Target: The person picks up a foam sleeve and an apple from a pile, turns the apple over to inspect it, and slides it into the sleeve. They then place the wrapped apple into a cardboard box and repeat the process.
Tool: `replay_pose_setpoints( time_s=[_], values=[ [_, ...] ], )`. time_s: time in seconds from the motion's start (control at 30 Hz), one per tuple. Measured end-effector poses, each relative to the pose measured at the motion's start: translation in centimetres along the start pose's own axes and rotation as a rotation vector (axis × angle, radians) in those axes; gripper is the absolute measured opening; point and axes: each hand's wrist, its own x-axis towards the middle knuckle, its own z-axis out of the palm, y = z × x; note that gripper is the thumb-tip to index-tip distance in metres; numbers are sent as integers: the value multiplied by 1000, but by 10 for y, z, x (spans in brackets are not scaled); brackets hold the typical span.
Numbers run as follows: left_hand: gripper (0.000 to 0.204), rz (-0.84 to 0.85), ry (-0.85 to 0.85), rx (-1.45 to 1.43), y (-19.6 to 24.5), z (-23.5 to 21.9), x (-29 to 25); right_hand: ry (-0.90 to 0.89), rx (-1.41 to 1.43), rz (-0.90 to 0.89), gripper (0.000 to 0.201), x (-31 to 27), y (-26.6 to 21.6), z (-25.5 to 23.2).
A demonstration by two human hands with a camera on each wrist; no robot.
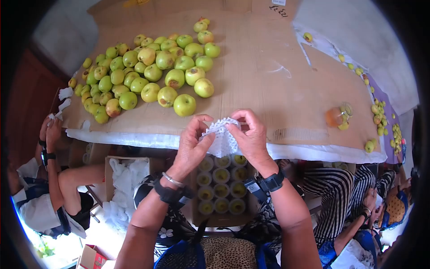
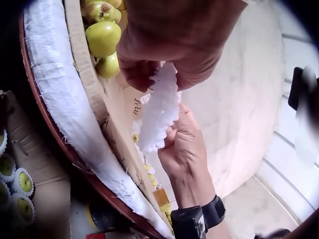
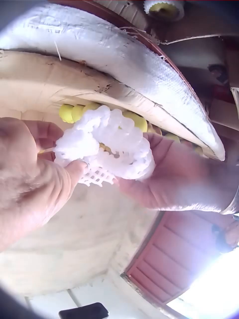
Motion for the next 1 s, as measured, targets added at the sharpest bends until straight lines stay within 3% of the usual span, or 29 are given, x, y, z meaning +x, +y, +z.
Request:
replay_pose_setpoints(
  time_s=[0.07, 0.17, 0.2, 0.23, 0.3, 0.37, 0.4, 0.53, 0.63, 0.83, 0.93, 1.0],
  values=[
    [28, -25, 34, -78, -4, 2, 1, -10, 118, 66, 17, 4, 4, 3],
    [24, -83, 30, -336, 6, 10, 0, -20, -50, -81, 21, 8, 2, 4],
    [22, -196, 3, -523, 8, 9, 3, -10, -140, -239, 25, 10, 3, 4],
    [21, -310, -17, -707, 10, 4, 4, -19, -149, -266, 25, 10, 1, 5],
    [17, -386, -28, -770, 11, -4, 4, -41, -157, -321, 26, 11, -3, 7],
    [14, -315, -24, -542, 11, -6, 3, -85, -153, -354, 26, 12, -2, 9],
    [10, -192, -60, -444, 14, -5, 2, -106, -150, -371, 26, 13, -1, 10],
    [11, -313, 40, -675, 2, -10, 4, -142, -29, -287, 27, 12, -2, 15],
    [13, -401, 8, -831, 10, -5, 3, -165, 23, -249, 26, 12, -5, 15],
    [20, -276, 9, -551, 2, -6, 1, -230, 104, -238, 22, 7, -8, 19],
    [24, -197, -1, -601, -3, -5, 3, -222, 191, -179, 17, 6, -10, 21],
    [26, -245, 176, -580, 4, -1, 6, -178, 309, -58, 14, 7, -3, 19]
  ],
)
